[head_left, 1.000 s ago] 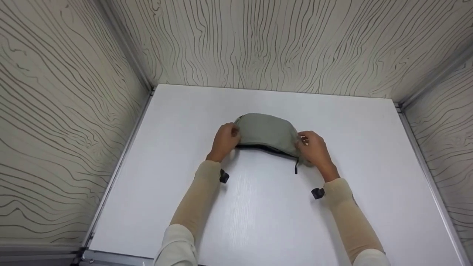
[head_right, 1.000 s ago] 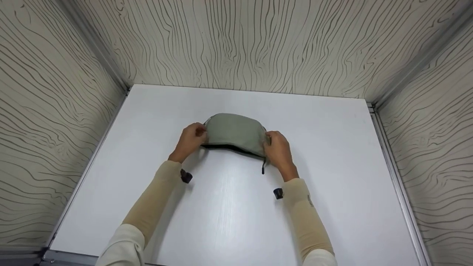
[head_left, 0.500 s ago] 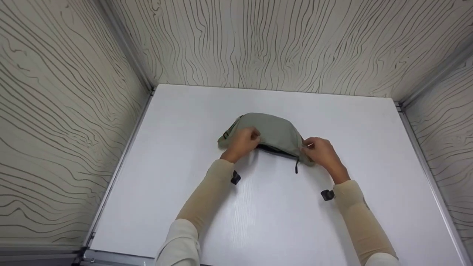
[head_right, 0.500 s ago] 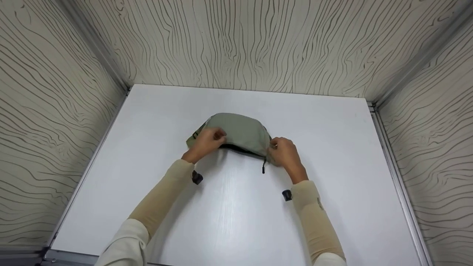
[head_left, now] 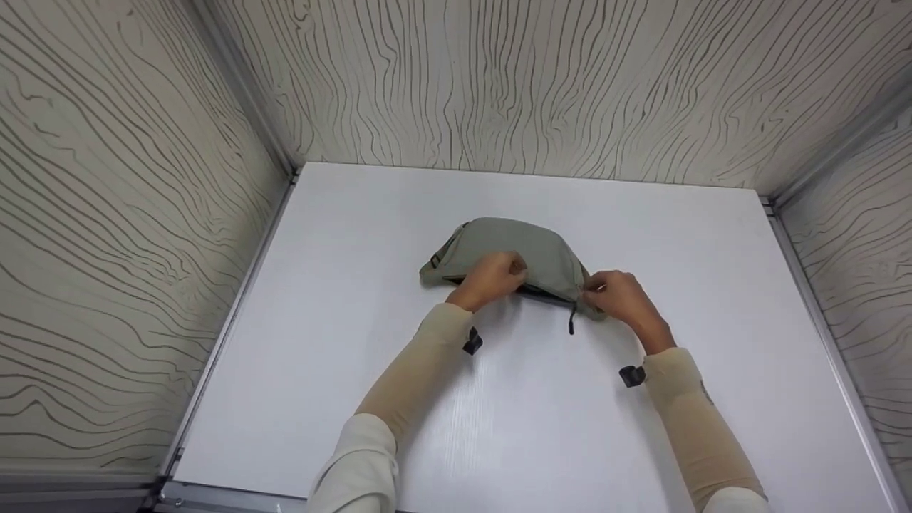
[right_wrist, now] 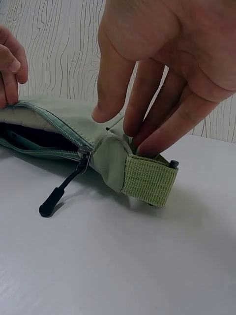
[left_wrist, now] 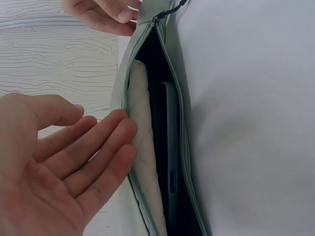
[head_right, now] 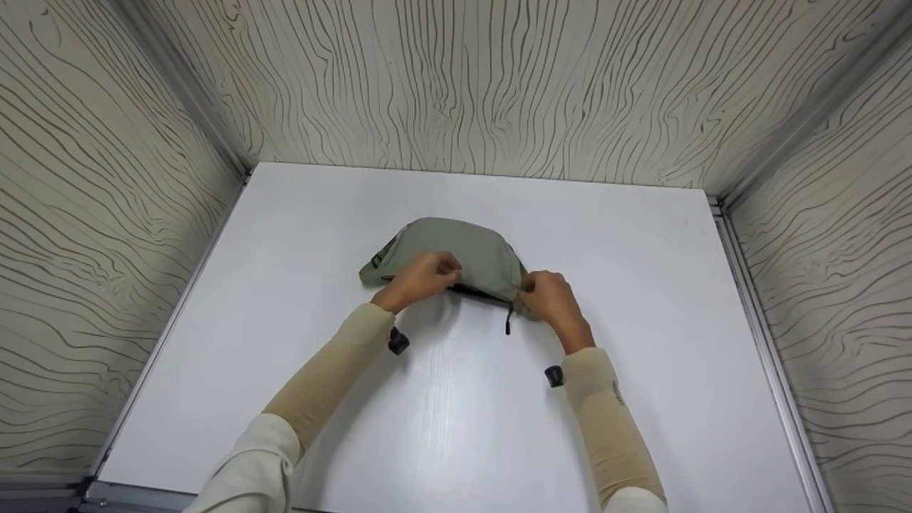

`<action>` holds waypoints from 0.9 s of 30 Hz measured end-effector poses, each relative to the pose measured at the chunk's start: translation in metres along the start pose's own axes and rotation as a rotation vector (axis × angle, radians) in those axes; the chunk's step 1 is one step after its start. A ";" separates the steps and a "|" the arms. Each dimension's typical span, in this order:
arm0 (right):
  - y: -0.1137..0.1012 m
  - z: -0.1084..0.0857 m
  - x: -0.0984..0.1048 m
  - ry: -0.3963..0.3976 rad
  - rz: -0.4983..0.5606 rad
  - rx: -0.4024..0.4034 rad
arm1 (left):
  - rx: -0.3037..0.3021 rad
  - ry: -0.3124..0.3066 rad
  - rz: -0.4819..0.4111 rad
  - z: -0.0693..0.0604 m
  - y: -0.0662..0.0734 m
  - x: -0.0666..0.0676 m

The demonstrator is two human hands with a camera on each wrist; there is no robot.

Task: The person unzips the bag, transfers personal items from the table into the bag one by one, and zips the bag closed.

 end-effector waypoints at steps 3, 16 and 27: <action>0.001 0.002 0.000 -0.025 -0.024 -0.011 | -0.014 -0.037 0.017 0.001 0.004 -0.006; -0.001 0.011 -0.002 -0.067 -0.065 -0.065 | 0.009 -0.129 0.091 0.000 0.020 -0.037; 0.000 0.010 -0.009 -0.040 -0.033 -0.084 | 0.012 -0.106 0.209 -0.003 0.033 -0.064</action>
Point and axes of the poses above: each hand's wrist, its own z-axis towards the middle knuckle, its own x-axis out of the back of the hand, y = z × x, the point moved 3 cm from there along z, towards the middle knuckle, and after that the axes turned 14 degrees about x, right-handed, at the moved point
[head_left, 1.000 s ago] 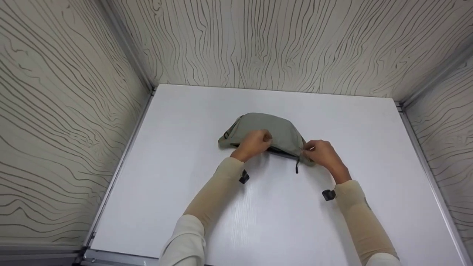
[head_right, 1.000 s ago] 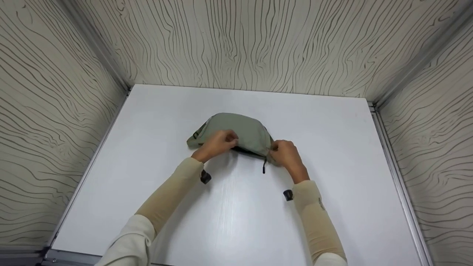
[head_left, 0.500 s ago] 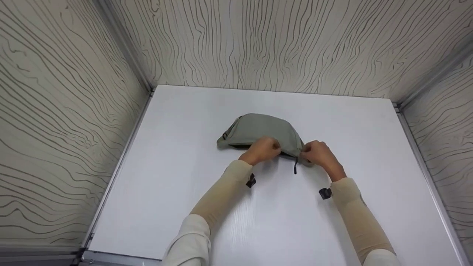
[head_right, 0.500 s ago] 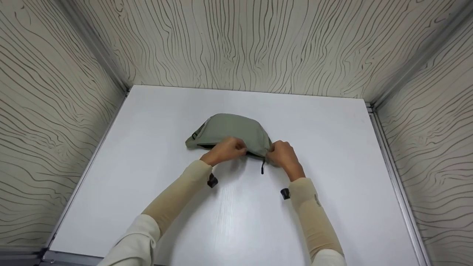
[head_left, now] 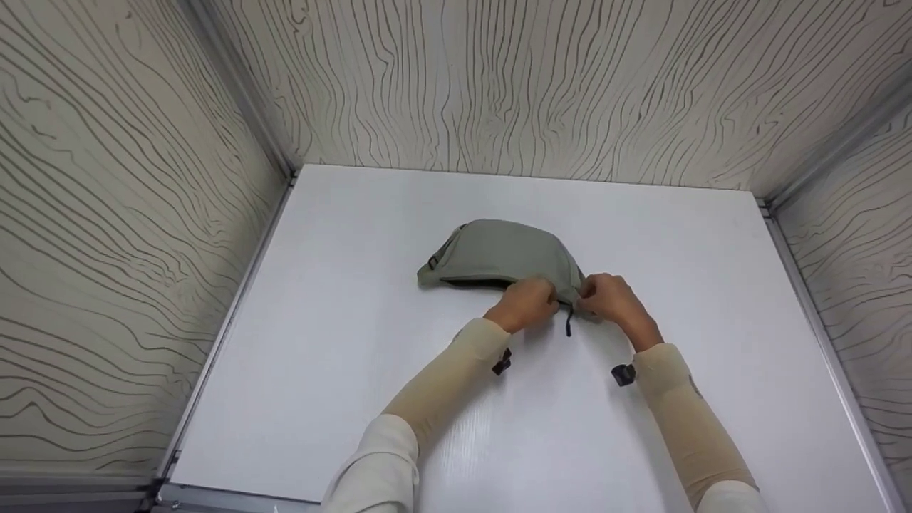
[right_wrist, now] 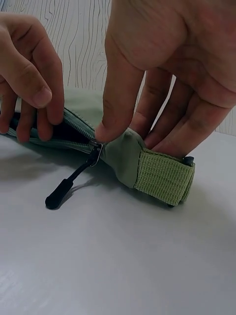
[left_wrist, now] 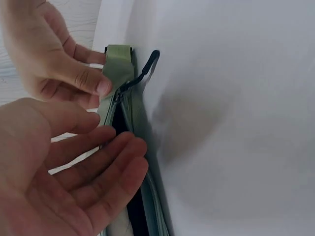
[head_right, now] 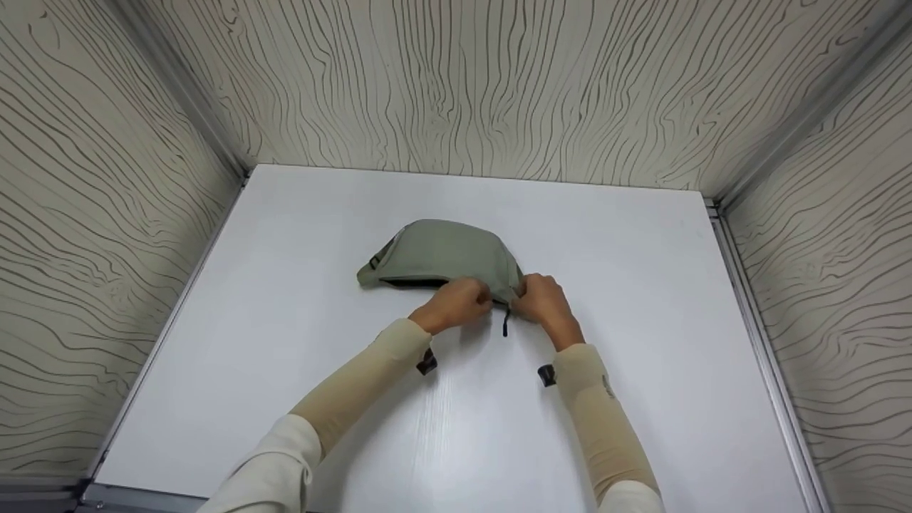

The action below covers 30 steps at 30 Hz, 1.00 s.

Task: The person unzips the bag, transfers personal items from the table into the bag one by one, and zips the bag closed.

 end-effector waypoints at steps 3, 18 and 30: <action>0.000 0.001 -0.001 0.016 -0.015 0.012 | -0.013 0.048 0.050 0.000 0.005 -0.006; 0.002 0.001 -0.002 0.060 -0.060 0.045 | 0.028 0.146 0.180 0.003 0.017 -0.031; 0.005 0.001 -0.002 0.059 -0.031 0.047 | 0.045 0.213 0.312 0.000 0.024 -0.050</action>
Point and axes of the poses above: each hand's wrist, its own z-axis towards the middle knuckle, its own x-axis out of the back of the hand, y = z × x, the point moved 3 cm from there along z, towards the middle knuckle, and after that the axes turned 14 degrees about x, right-handed, at the moved point
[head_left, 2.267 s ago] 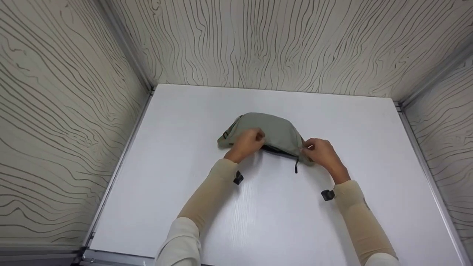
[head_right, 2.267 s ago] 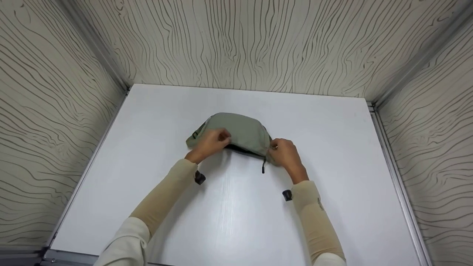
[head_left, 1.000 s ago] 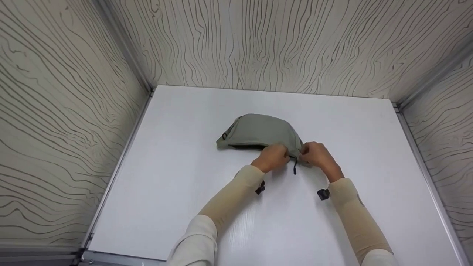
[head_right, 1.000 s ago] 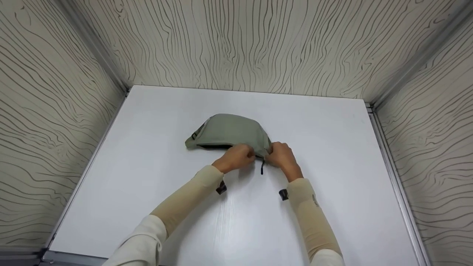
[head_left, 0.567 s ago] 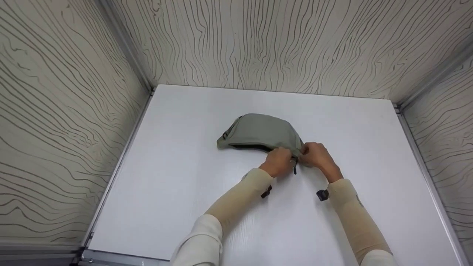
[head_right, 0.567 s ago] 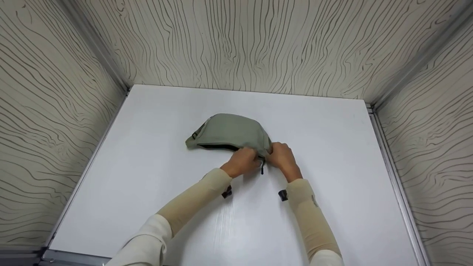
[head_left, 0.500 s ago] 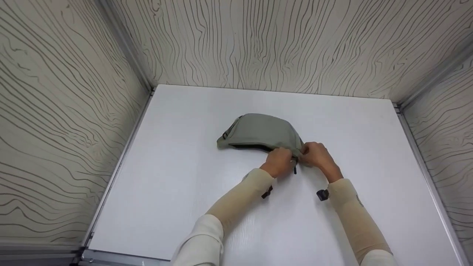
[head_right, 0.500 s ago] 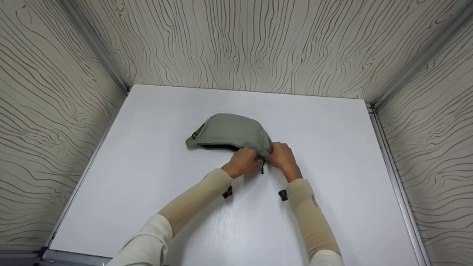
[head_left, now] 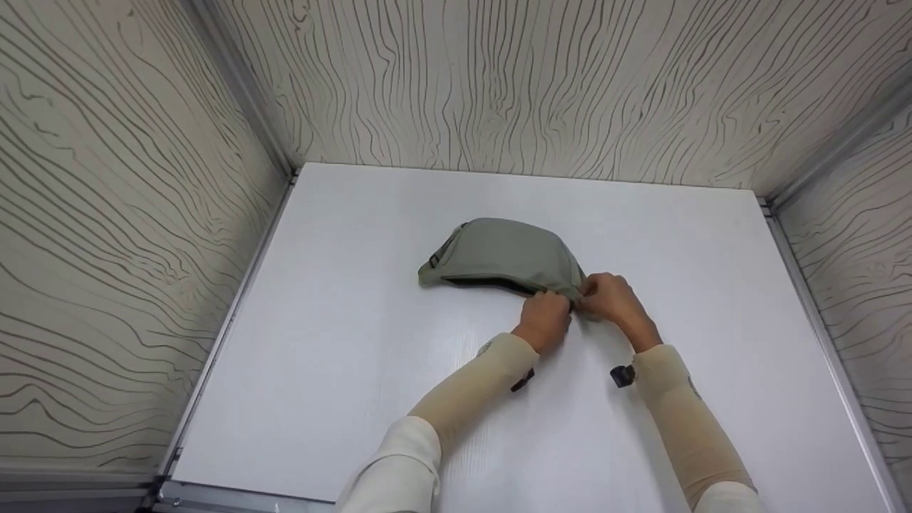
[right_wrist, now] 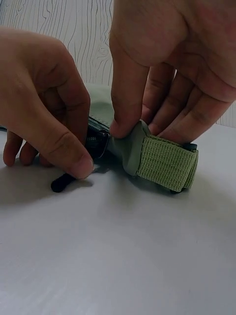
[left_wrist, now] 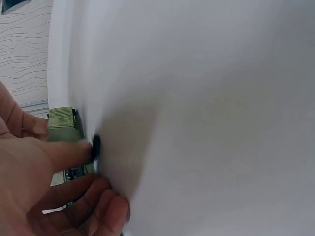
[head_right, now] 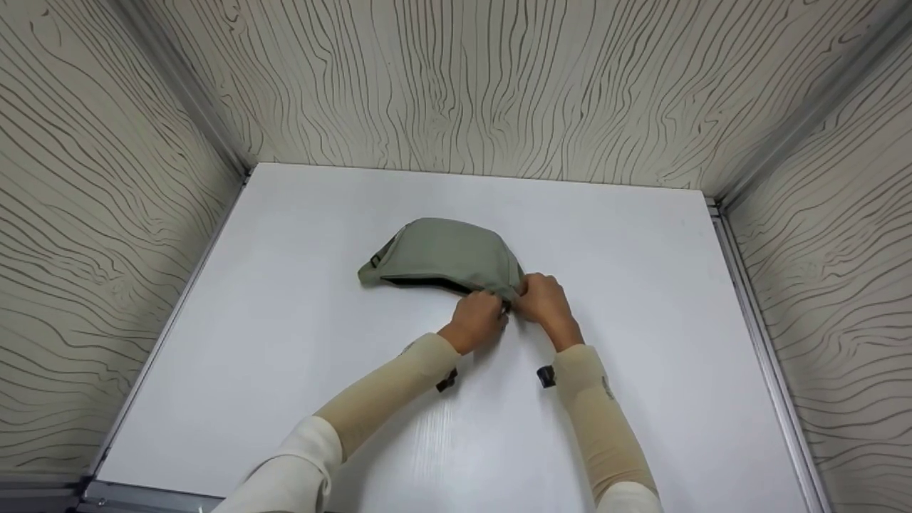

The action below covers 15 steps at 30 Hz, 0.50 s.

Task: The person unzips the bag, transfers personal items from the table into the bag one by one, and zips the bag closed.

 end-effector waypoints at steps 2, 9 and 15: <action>0.001 0.000 0.000 -0.003 0.002 -0.003 | 0.005 -0.001 0.018 0.000 0.000 -0.001; 0.000 -0.001 -0.001 0.011 -0.002 0.017 | 0.009 -0.017 0.011 -0.002 0.001 0.000; 0.000 -0.002 -0.001 0.013 0.005 0.034 | 0.016 -0.062 -0.055 -0.001 0.000 0.001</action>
Point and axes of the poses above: each hand's wrist, its own z-axis towards the middle knuckle, its own x-axis out of the back of the hand, y = z × x, the point moved 3 cm from there along z, towards the middle knuckle, and after that the axes turned 14 degrees about x, right-handed, at the moved point
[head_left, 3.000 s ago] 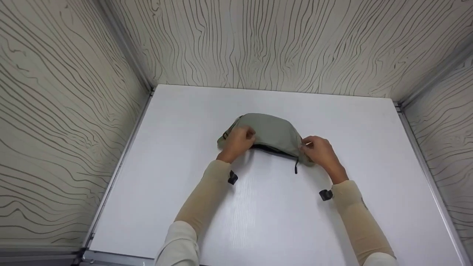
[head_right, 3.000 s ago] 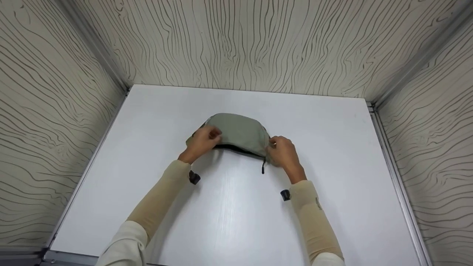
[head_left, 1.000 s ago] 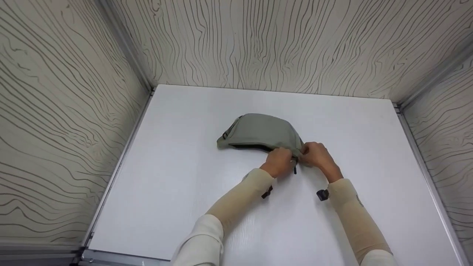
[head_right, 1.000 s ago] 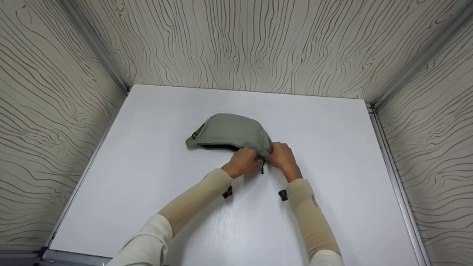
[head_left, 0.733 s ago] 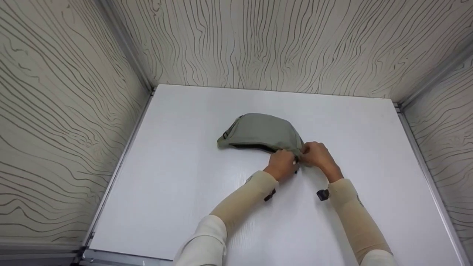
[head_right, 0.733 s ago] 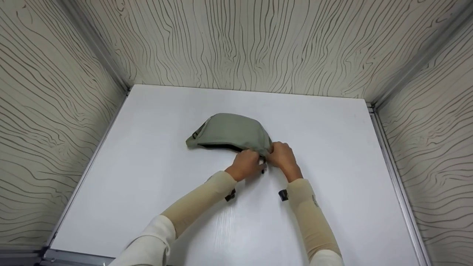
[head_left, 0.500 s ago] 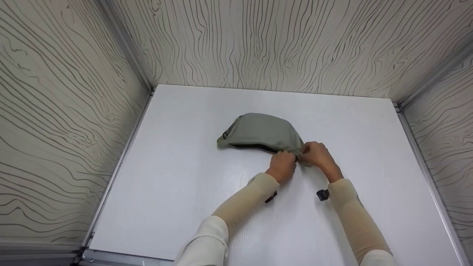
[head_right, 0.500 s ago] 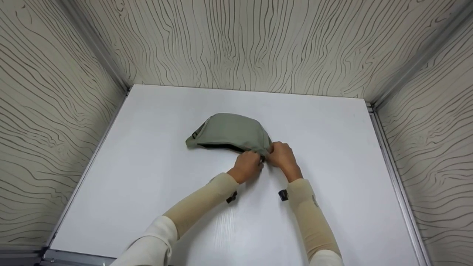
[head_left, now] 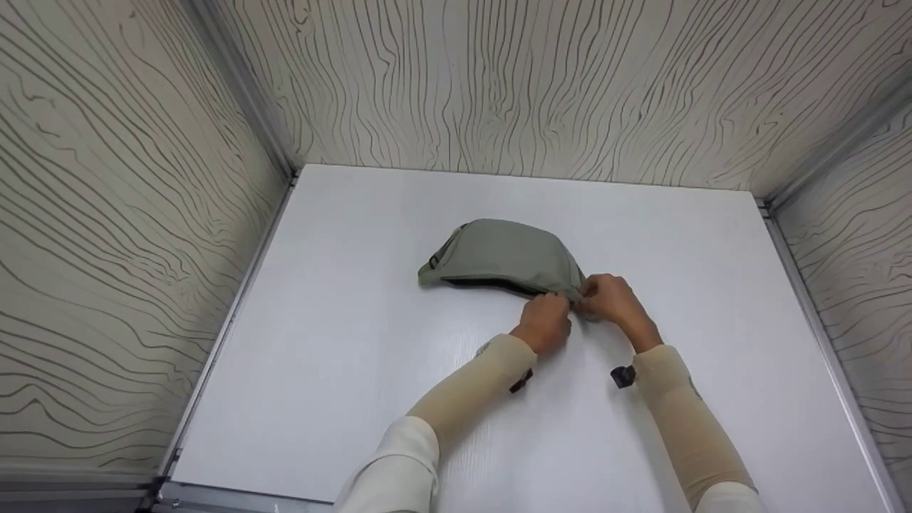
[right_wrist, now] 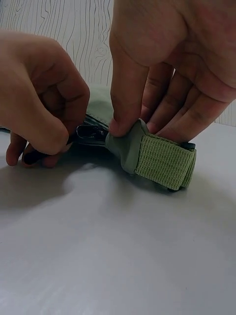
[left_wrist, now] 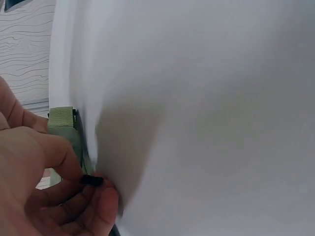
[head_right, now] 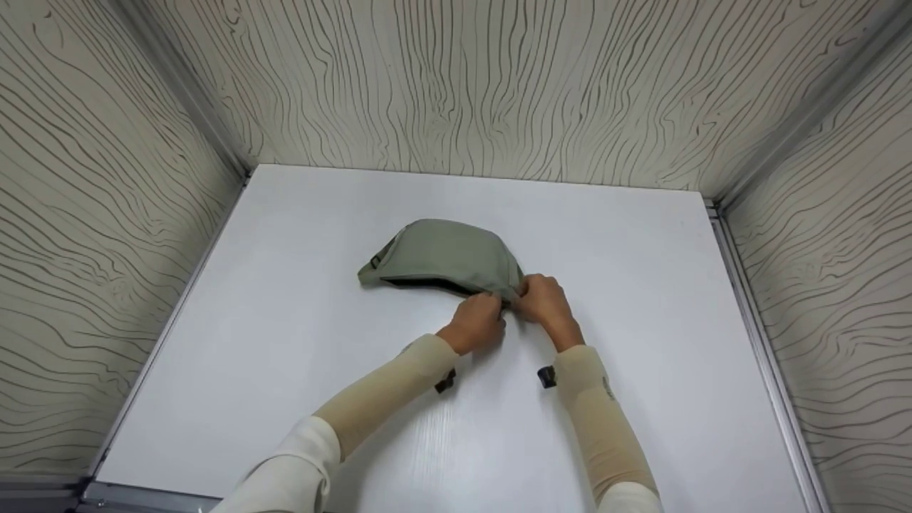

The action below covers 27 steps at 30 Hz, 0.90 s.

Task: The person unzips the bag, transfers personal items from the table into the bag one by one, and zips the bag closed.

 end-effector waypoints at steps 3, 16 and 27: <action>0.000 0.000 0.000 -0.002 0.000 -0.001 | 0.006 -0.021 -0.016 0.000 -0.001 0.000; 0.002 0.000 0.001 -0.001 0.009 -0.002 | -0.002 -0.077 -0.118 0.001 -0.004 0.001; 0.001 -0.002 0.001 -0.003 0.012 -0.012 | -0.032 -0.067 -0.136 0.002 -0.003 -0.004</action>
Point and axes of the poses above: each hand's wrist, its own z-axis towards the middle knuckle, its own x-axis out of the back of the hand, y = z × x, the point moved 3 cm from there along z, towards the middle knuckle, and after that the axes turned 14 degrees about x, right-handed, at the moved point
